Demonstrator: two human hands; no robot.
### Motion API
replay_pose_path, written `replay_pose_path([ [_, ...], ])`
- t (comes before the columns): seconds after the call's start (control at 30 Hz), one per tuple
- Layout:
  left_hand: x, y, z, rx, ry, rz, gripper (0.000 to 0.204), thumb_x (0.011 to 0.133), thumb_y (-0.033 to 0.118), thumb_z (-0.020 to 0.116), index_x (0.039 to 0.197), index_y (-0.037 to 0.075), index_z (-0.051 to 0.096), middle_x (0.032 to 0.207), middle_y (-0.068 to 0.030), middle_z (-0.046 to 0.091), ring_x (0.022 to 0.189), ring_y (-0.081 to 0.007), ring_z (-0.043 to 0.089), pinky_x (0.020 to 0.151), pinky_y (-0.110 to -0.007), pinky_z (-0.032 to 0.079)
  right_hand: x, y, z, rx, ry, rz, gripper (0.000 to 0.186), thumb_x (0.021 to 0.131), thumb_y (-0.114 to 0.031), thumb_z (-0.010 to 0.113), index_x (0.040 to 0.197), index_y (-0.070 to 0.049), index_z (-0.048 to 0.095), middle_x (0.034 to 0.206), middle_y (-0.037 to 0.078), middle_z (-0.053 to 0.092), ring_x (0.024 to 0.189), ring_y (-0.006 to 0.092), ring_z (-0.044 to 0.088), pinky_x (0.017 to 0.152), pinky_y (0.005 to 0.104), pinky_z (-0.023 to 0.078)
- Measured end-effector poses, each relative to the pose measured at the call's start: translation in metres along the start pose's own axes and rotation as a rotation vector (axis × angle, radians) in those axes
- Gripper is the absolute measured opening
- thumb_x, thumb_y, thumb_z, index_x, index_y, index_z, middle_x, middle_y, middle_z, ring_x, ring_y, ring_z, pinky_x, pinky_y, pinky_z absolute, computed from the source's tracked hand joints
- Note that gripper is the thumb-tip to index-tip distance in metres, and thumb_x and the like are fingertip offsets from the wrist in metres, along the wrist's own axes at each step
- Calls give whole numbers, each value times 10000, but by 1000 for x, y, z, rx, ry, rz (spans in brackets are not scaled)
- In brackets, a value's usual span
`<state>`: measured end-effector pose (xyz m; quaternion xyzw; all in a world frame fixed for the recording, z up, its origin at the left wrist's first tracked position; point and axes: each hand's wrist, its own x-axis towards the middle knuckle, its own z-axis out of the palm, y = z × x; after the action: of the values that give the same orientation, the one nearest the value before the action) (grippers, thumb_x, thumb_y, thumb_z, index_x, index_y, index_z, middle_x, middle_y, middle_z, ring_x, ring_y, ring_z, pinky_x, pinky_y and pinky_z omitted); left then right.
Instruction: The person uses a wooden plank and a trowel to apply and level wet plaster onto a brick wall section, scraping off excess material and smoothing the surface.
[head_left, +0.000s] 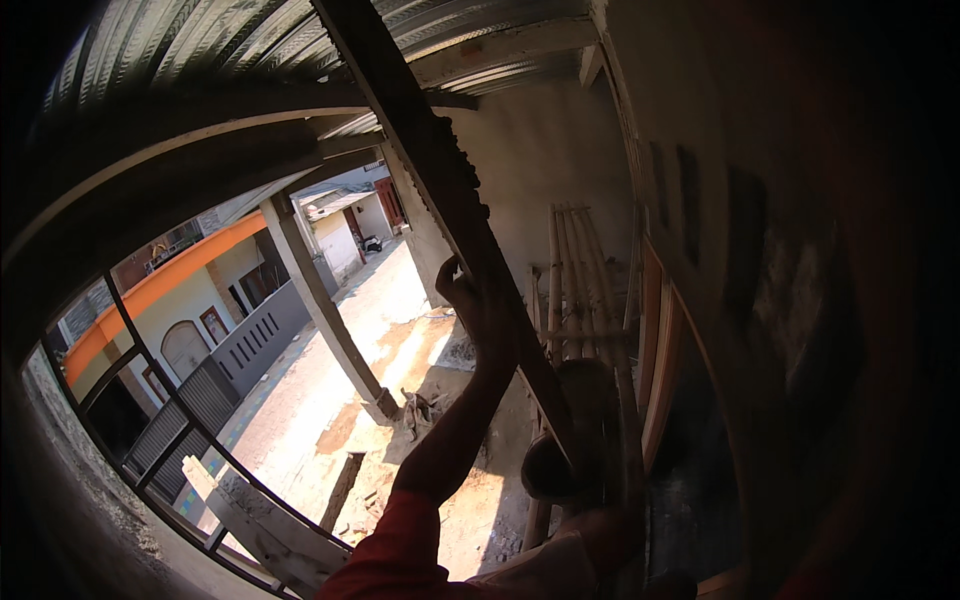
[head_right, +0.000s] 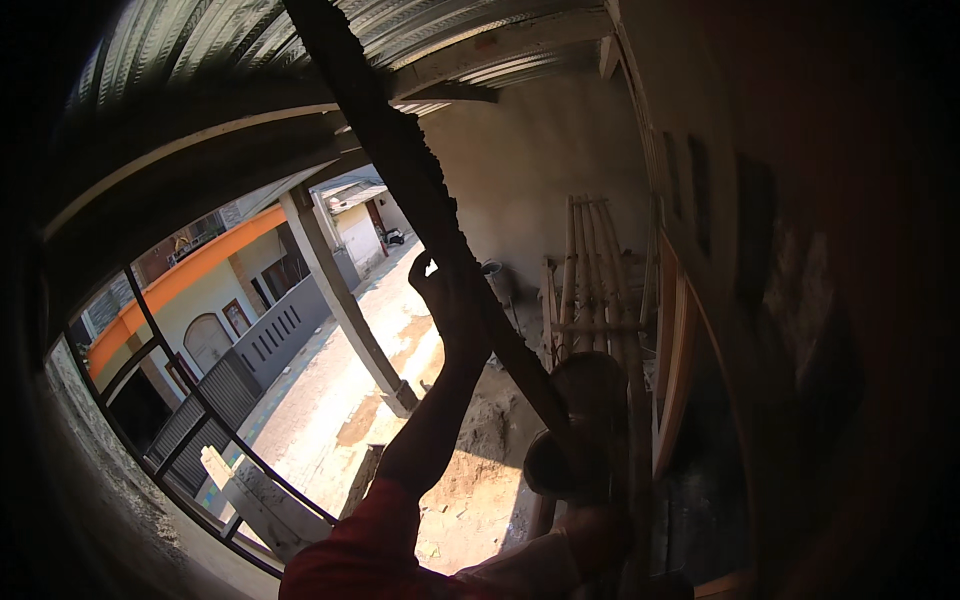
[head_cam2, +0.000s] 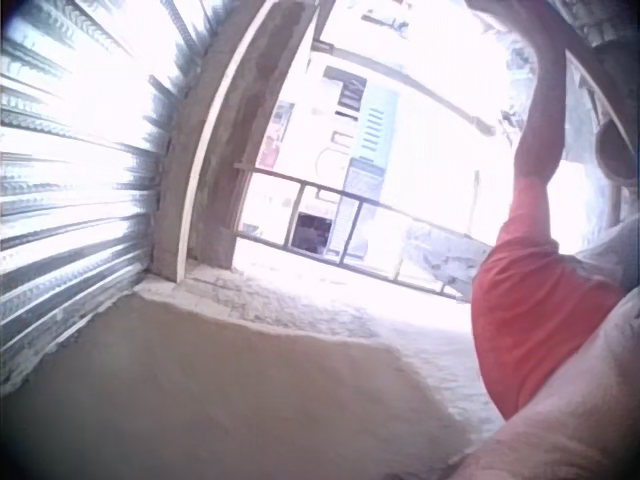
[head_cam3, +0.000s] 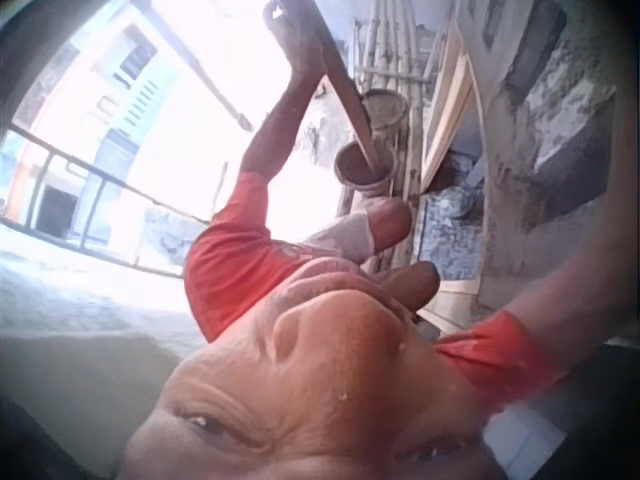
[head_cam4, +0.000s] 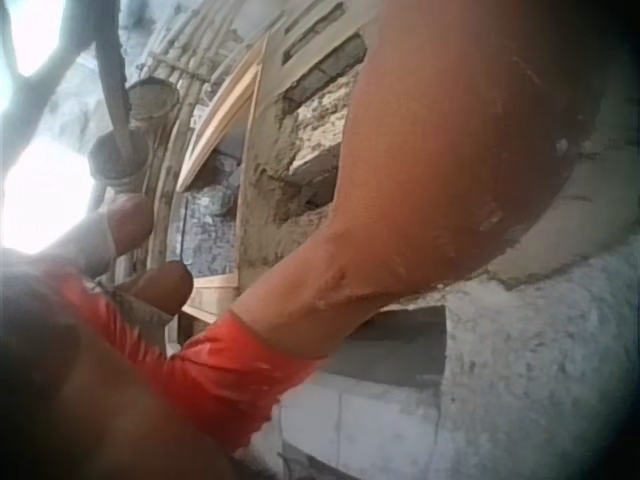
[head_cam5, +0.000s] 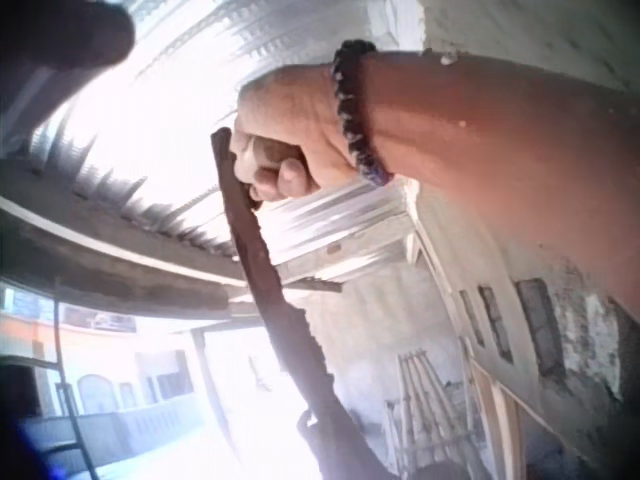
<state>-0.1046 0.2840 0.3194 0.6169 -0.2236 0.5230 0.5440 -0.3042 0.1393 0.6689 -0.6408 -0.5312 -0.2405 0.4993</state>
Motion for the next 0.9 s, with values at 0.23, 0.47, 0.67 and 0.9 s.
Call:
replay_pose_path([
  [0.23, 10, 16, 16, -215, -55, -358, 560, 997, 383, 539, 1316, 49, 221, 871, -72, 563, 699, -109, 555, 581, -253, 482, -49, 54, 11, -121, -99, 133, 125, 907, -114, 534, 962, -3, 513, 645, 86, 537, 471, 160, 510, 377, 287, 372],
  [0.47, 11, -4, 27, -208, -54, -284, 512, 932, 292, 619, 1310, 31, 394, 1068, -128, 581, 969, -224, 554, 782, -323, 500, -176, 167, 45, -222, -300, 449, 247, 907, -164, 556, 1071, 19, 580, 664, 93, 592, 458, 145, 545, 402, 312, 429],
  [0.67, 20, -55, 3, 507, -184, 271, 588, 786, -7, 675, 1332, 15, 456, 1265, -211, 513, 1110, -336, 498, 930, -367, 461, -360, 284, 109, 64, -20, 1210, 400, 940, -283, 598, 1175, 40, 593, 618, 43, 548, 434, 125, 501, 399, 289, 394],
  [0.9, 28, -64, -20, 1099, -288, 659, 549, 788, 55, 700, 1274, -39, 462, 1122, -179, 539, 1115, -285, 494, 1036, -402, 331, -539, 396, 156, 92, 6, 1439, 400, 936, -307, 588, 1168, 16, 620, 603, 28, 552, 454, 108, 502, 420, 283, 396],
])
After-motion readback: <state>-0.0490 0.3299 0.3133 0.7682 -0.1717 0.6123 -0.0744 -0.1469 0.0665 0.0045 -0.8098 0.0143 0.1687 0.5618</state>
